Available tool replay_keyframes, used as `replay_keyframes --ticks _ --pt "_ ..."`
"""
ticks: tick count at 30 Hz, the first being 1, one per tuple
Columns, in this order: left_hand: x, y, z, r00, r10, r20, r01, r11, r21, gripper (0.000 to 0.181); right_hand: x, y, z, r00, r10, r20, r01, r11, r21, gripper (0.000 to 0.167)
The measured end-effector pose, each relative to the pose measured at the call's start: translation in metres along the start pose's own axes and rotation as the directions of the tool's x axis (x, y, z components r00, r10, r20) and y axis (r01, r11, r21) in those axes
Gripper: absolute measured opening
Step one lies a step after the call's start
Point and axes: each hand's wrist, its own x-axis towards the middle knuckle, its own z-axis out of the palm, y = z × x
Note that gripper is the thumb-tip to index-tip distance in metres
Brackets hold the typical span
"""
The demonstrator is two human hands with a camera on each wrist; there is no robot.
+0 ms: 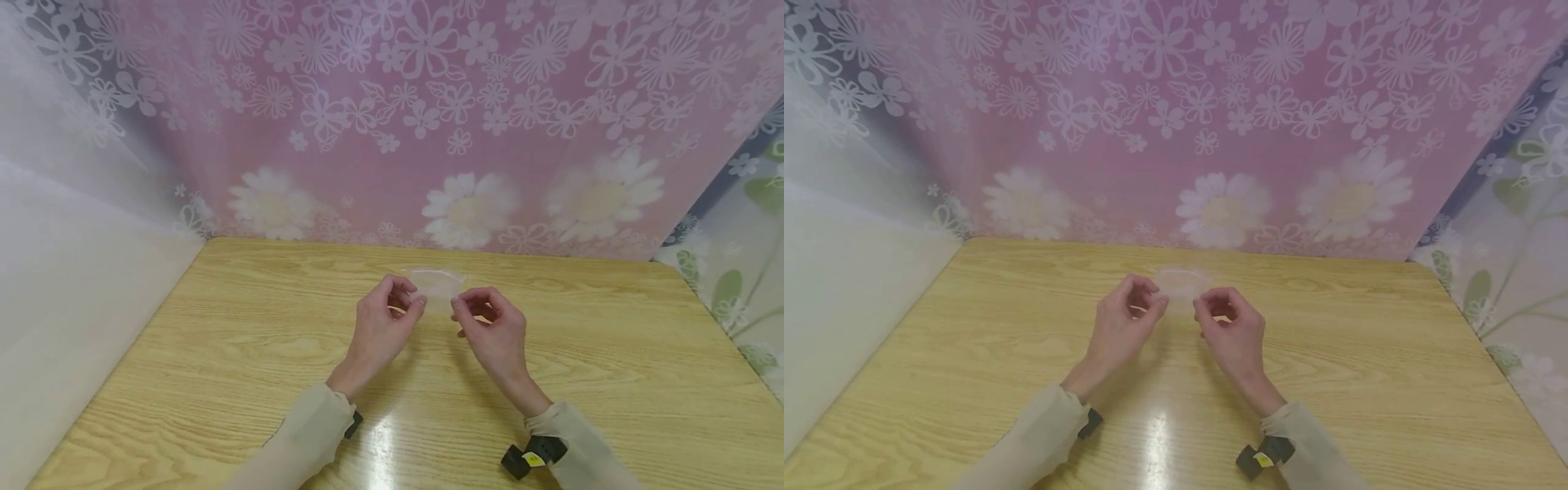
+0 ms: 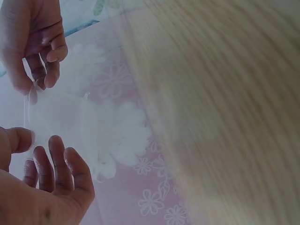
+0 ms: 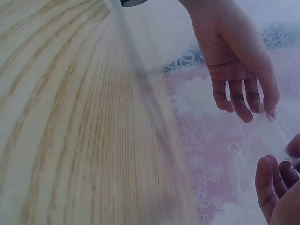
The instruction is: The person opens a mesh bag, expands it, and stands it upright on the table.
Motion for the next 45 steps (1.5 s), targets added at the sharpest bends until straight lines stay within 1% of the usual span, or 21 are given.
replay_keyframes --ticks 2,5,8,11,18,22,26,31,38,41,45 --pt "-0.0004 0.0008 -0.0002 1.000 -0.014 0.015 0.014 1.000 -0.012 0.013 0.0001 -0.0005 0.0001 1.000 0.012 0.012 -0.012 1.000 0.021 0.015" --pt "-0.0006 0.0012 -0.0002 0.999 -0.018 0.028 0.019 1.000 -0.023 0.013 0.0003 -0.0013 0.0007 0.999 0.036 0.031 -0.038 0.998 0.048 0.021" --pt "0.0000 0.0002 0.0000 1.000 -0.009 0.022 0.009 1.000 -0.022 0.013 0.0008 -0.0013 0.0013 0.998 0.060 0.032 -0.061 0.996 0.060 0.023" --pt "0.0005 -0.0007 0.0000 1.000 0.003 0.008 -0.002 1.000 -0.014 0.012 0.0011 -0.0009 0.0019 0.998 0.068 0.009 -0.069 0.996 0.056 0.022" --pt "0.0001 -0.0014 -0.0008 1.000 -0.005 0.003 0.005 1.000 0.002 0.010 0.0021 0.0010 0.0017 0.997 0.048 -0.064 -0.046 0.998 0.035 0.015" --pt "-0.0004 -0.0014 -0.0005 1.000 -0.008 -0.009 0.008 1.000 0.020 0.009 0.0007 0.0014 0.0009 0.996 0.027 -0.083 -0.025 0.999 0.022 0.010" --pt "-0.0008 -0.0016 0.0005 1.000 0.005 -0.001 -0.005 0.999 0.032 0.009 -0.0009 0.0010 0.0008 0.995 0.012 -0.096 -0.010 1.000 0.016 0.010" --pt "-0.0010 -0.0012 0.0019 1.000 0.018 0.012 -0.019 0.999 0.028 0.009 -0.0010 -0.0001 0.0018 0.995 -0.002 -0.103 0.005 1.000 0.022 0.012" --pt "-0.0007 -0.0019 0.0033 0.999 0.039 -0.001 -0.039 0.999 0.025 0.006 -0.0009 -0.0013 0.0032 0.992 0.000 -0.125 0.002 1.000 0.013 0.022" --pt "-0.0006 -0.0020 0.0032 0.999 0.033 -0.009 -0.032 0.999 0.025 0.005 -0.0007 -0.0015 0.0035 0.994 -0.004 -0.114 0.005 1.000 0.016 0.024" --pt "0.0000 -0.0021 0.0026 0.999 0.025 -0.024 -0.024 1.000 0.020 0.007 0.0003 -0.0010 0.0040 0.996 -0.022 -0.090 0.025 0.999 0.034 0.019"
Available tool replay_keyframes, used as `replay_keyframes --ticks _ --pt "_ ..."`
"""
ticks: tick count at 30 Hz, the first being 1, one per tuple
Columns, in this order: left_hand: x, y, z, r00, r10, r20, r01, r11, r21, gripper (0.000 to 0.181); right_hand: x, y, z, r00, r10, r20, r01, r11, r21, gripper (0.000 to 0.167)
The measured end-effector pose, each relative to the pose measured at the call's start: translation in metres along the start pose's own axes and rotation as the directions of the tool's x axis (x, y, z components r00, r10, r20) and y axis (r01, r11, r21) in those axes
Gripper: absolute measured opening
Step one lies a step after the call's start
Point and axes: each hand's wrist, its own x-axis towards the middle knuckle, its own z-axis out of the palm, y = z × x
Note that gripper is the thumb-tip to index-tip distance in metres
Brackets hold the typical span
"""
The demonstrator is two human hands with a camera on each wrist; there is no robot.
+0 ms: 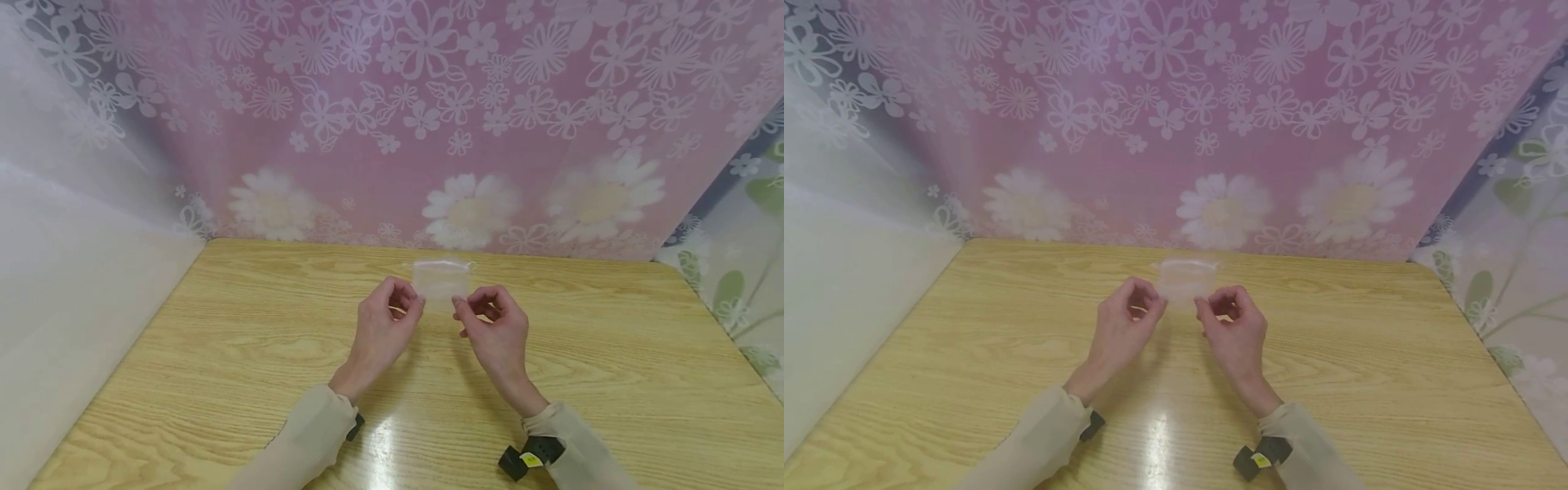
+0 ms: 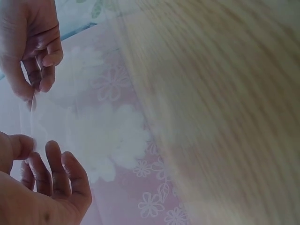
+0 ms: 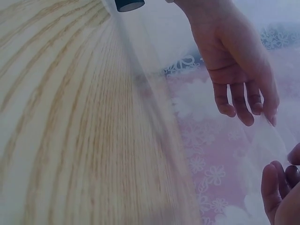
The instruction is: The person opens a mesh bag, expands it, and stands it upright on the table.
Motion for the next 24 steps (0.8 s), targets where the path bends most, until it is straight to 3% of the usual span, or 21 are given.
replay_keyframes --ticks 5,12,18,24 --pt "0.0005 -0.0004 0.0005 0.998 -0.070 -0.006 0.069 0.997 -0.023 0.012 0.0007 0.0009 -0.0006 1.000 -0.026 0.017 0.026 1.000 0.007 0.014" --pt "0.0019 -0.0007 -0.0011 0.982 -0.189 0.006 0.189 0.980 -0.063 0.021 0.0000 0.0017 -0.0017 0.999 -0.027 0.030 0.027 1.000 0.007 0.012" --pt "0.0032 0.0004 -0.0023 0.976 -0.219 0.013 0.219 0.973 -0.073 0.020 -0.0006 0.0019 -0.0012 0.999 -0.005 0.040 0.004 0.999 0.033 0.011" --pt "0.0039 -0.0010 -0.0019 0.978 -0.209 -0.012 0.206 0.971 -0.118 0.013 -0.0006 0.0018 -0.0021 0.999 -0.008 0.047 0.007 1.000 0.011 0.016"
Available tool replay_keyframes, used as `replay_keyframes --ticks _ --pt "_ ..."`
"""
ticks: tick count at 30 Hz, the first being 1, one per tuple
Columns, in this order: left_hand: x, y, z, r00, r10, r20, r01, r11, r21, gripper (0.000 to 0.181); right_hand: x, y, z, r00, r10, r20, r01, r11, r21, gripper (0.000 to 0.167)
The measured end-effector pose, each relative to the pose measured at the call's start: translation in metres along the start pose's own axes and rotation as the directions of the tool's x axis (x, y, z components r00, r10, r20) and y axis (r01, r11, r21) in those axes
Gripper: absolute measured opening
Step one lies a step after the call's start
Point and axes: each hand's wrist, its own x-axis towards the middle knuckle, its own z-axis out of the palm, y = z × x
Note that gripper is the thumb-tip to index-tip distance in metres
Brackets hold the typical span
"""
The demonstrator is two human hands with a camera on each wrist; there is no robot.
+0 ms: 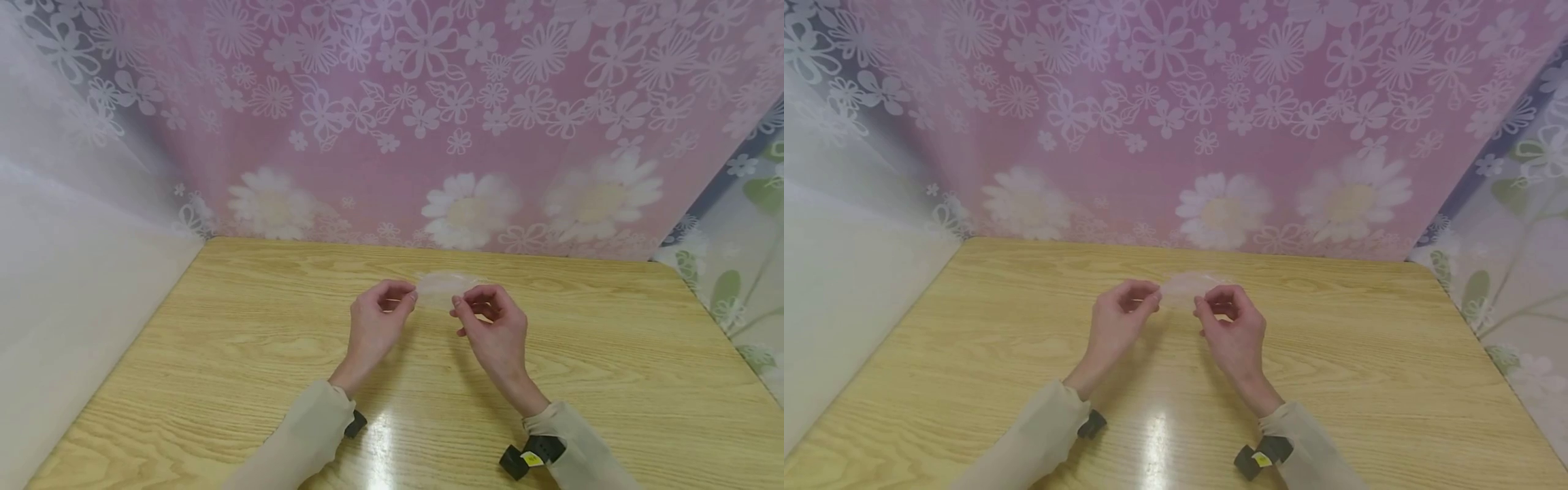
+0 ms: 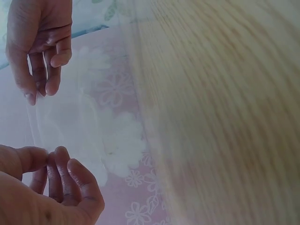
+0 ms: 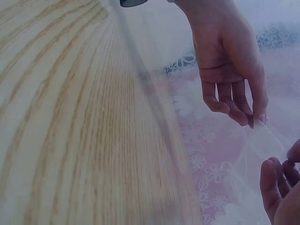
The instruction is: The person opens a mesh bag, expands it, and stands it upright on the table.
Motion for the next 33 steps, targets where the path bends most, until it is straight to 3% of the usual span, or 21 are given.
replay_keyframes --ticks 4,10,19,26,33 --pt "0.000 0.000 0.000 1.000 0.019 -0.005 -0.019 1.000 -0.016 0.008 0.001 0.000 -0.002 1.000 0.014 -0.004 -0.014 0.999 -0.031 0.020" --pt "-0.001 0.002 -0.001 0.999 0.044 0.032 -0.042 0.998 -0.056 0.007 0.001 0.000 -0.005 1.000 0.020 -0.022 -0.021 0.998 -0.056 0.008" --pt "-0.003 0.000 -0.007 0.988 0.103 0.111 -0.090 0.989 -0.122 0.009 0.002 -0.001 -0.012 0.995 -0.104 0.004 0.104 0.993 -0.060 0.008" --pt "-0.002 0.000 -0.014 0.977 0.168 0.133 -0.161 0.985 -0.059 0.013 0.002 0.000 -0.017 0.971 -0.212 0.110 0.212 0.977 0.016 0.013" --pt "-0.002 0.001 -0.017 0.968 0.146 0.204 -0.155 0.988 0.028 0.020 0.003 0.001 -0.020 0.961 -0.241 0.136 0.233 0.970 0.075 0.014"
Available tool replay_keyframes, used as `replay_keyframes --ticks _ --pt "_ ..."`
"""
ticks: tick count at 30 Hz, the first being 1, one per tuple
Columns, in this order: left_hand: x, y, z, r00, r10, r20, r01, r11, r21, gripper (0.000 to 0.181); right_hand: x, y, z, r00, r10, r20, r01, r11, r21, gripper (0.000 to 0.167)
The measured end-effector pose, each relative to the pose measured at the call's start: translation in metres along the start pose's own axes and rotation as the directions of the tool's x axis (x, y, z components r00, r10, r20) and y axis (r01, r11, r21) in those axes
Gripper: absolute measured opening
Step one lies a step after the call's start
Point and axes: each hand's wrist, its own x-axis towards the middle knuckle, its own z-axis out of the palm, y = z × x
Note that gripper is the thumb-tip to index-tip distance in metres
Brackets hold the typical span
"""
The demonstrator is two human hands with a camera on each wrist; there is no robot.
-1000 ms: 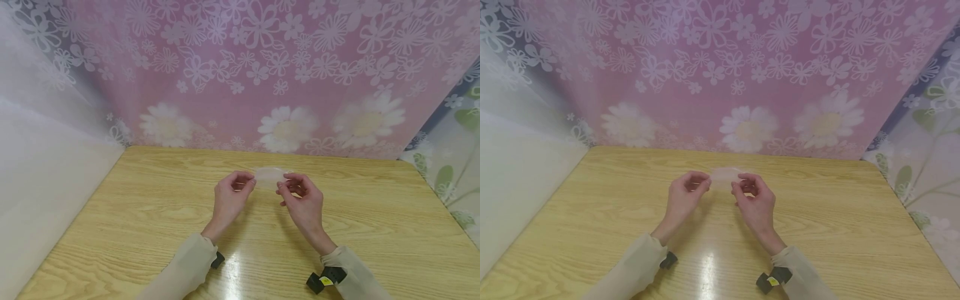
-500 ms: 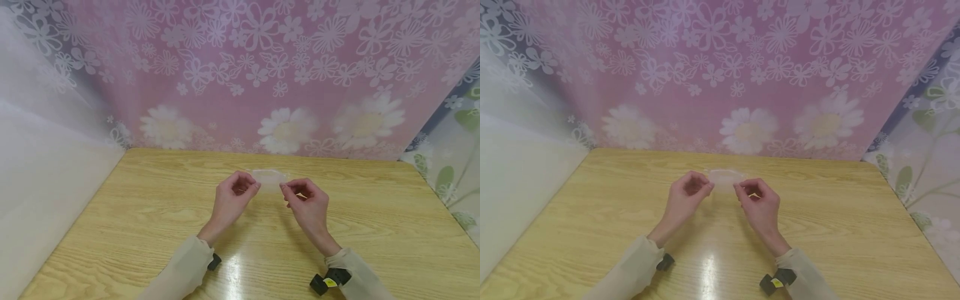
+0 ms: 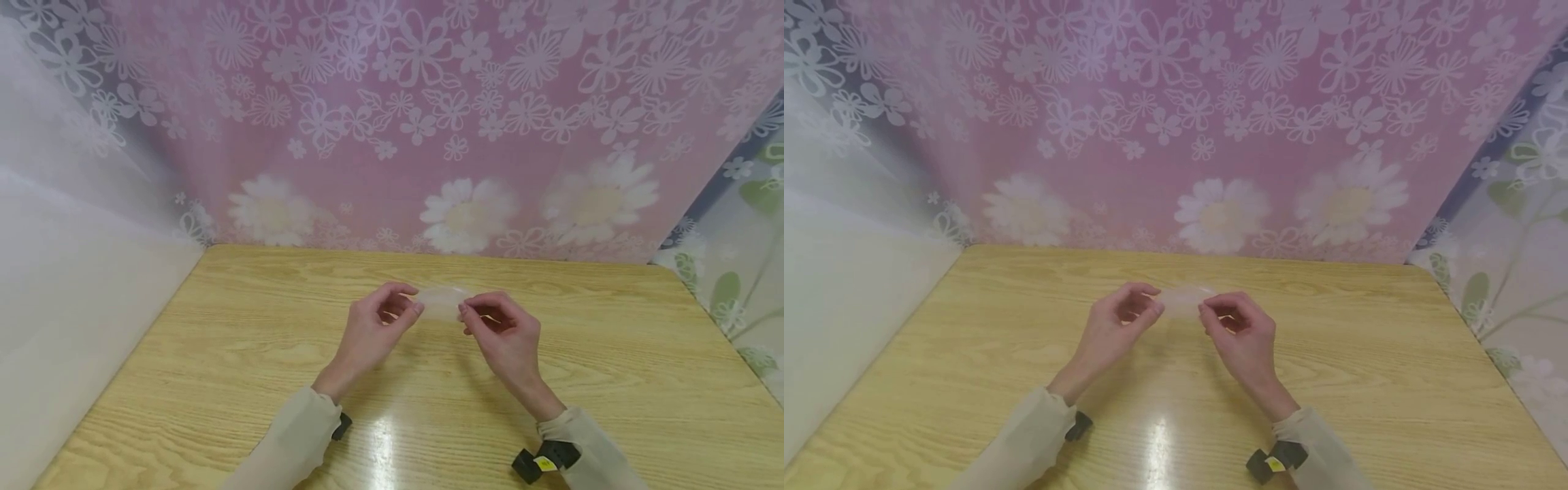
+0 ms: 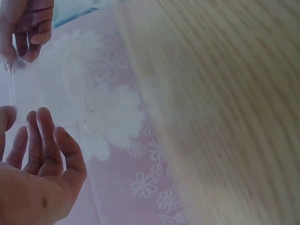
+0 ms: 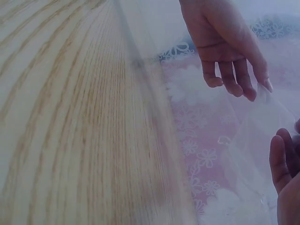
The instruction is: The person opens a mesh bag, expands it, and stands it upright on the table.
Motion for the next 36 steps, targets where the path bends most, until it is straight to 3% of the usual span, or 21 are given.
replay_keyframes --ticks 5,11,18,23,26,30,36 --pt "0.000 0.001 0.002 0.999 -0.014 0.037 0.012 0.999 0.048 0.014 -0.001 0.001 -0.001 1.000 -0.004 0.002 0.004 1.000 -0.029 0.014" --pt "-0.001 0.003 0.002 1.000 -0.009 0.025 0.007 0.998 0.061 0.005 -0.001 -0.001 0.001 1.000 0.008 -0.019 -0.009 0.999 -0.041 0.015" --pt "0.003 0.004 -0.004 0.990 0.062 0.128 -0.087 0.975 0.203 0.018 -0.001 0.000 0.004 1.000 0.022 -0.008 -0.022 1.000 0.003 0.016" --pt "0.005 0.007 -0.004 0.980 0.090 0.180 -0.128 0.968 0.217 0.017 -0.001 0.001 0.008 0.999 0.030 0.012 -0.030 0.999 0.023 0.018" --pt "0.005 0.007 -0.001 0.983 0.081 0.164 -0.112 0.975 0.193 0.011 -0.001 0.001 0.011 0.999 0.041 0.006 -0.041 0.998 0.054 0.023" --pt "0.003 0.005 0.003 0.996 0.030 0.084 -0.040 0.992 0.123 0.005 -0.001 0.000 0.014 0.993 0.112 -0.026 -0.110 0.992 0.062 0.027" --pt "0.001 0.006 0.007 1.000 -0.020 -0.022 0.020 1.000 -0.004 0.006 -0.001 -0.004 0.017 0.965 0.260 -0.041 -0.258 0.965 0.046 0.017"
